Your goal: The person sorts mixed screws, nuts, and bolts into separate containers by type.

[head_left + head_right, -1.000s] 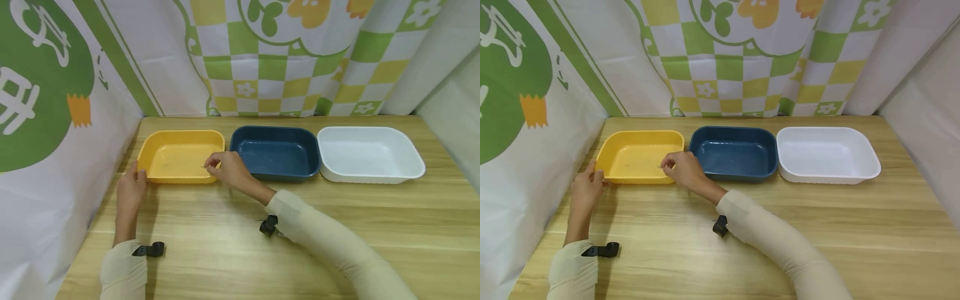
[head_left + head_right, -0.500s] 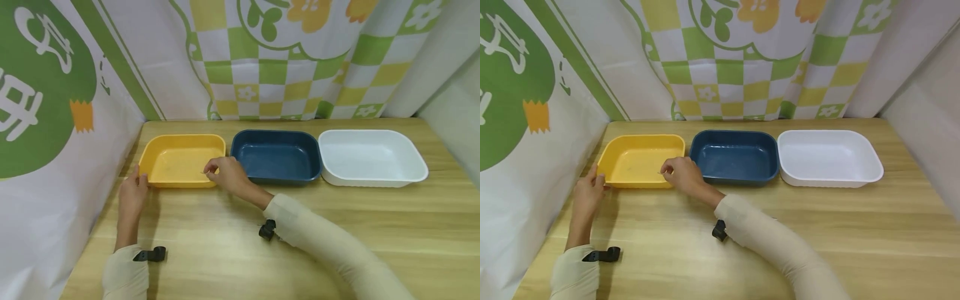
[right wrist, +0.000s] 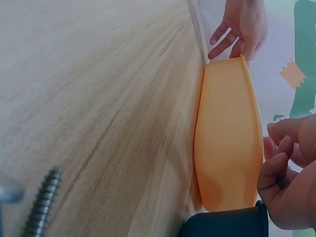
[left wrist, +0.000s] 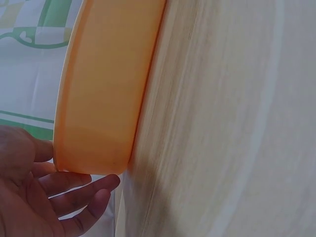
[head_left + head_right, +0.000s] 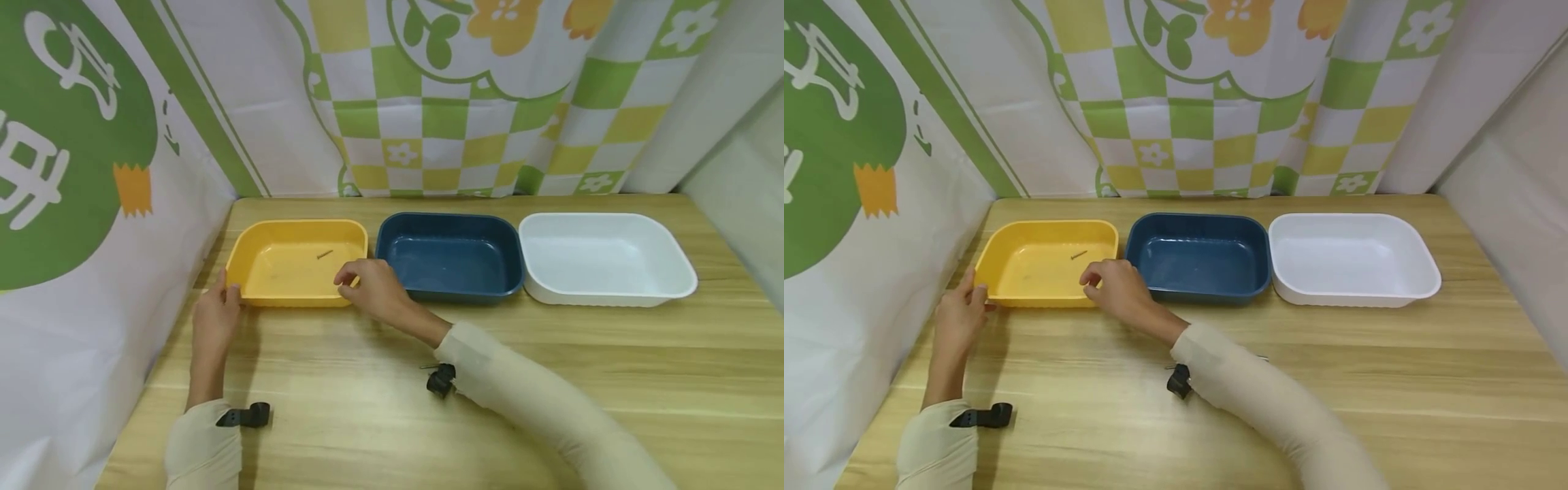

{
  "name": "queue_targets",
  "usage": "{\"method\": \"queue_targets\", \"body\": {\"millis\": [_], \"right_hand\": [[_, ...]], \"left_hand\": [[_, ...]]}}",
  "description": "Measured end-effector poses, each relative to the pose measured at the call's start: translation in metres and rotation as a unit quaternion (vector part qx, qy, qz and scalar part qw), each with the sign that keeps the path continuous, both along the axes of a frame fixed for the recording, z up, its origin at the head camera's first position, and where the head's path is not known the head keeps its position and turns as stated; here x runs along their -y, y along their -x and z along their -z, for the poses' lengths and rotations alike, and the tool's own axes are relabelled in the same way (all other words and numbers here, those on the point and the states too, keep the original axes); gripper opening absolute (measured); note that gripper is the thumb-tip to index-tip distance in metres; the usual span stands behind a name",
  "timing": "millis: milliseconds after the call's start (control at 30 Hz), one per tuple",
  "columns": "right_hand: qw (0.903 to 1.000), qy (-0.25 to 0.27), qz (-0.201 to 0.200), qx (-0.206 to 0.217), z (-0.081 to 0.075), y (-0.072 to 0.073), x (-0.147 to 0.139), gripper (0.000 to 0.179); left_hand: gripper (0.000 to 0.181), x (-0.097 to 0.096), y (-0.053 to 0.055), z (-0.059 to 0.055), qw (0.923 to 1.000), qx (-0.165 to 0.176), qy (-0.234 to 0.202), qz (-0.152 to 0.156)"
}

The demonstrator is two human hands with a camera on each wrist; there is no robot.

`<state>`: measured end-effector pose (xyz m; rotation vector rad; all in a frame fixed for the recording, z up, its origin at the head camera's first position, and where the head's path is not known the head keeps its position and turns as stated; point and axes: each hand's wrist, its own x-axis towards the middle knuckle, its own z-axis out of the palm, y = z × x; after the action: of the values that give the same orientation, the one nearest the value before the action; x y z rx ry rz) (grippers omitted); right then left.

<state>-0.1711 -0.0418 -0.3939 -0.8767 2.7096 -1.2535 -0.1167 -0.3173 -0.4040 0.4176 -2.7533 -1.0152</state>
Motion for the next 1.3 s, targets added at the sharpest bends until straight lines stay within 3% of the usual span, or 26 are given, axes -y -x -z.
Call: {"method": "queue_targets", "body": {"millis": [200,433,533,833,1100,1300], "right_hand": [[0.9986,0.05,-0.009,0.015,-0.001,-0.005,-0.009,0.008],[0.9938,0.084,-0.012,0.072,-0.006,-0.015,-0.035,0.013],[0.9931,0.082,-0.012,0.082,-0.01,-0.02,-0.053,0.015],[0.9909,0.054,-0.027,0.121,-0.008,-0.031,-0.089,0.025],[0.9897,0.054,-0.015,0.132,-0.006,-0.034,-0.101,0.027],[0.9881,0.063,-0.009,0.14,-0.003,-0.038,-0.109,0.028]], "left_hand": [[0.051,0.0,0.001,0.0,0.9999,-0.003,0.01,0.001],[0.051,-0.001,0.004,0.002,0.9999,0.0,-0.002,0.01],[0.051,-0.003,0.006,0.003,0.9999,-0.003,-0.003,0.016],[0.05,-0.001,0.003,0.0,0.9999,0.003,0.013,-0.006],[0.05,-0.001,0.001,-0.002,0.9995,-0.014,0.028,0.0],[0.052,-0.003,0.0,-0.001,0.9998,-0.001,0.02,-0.005]]}}
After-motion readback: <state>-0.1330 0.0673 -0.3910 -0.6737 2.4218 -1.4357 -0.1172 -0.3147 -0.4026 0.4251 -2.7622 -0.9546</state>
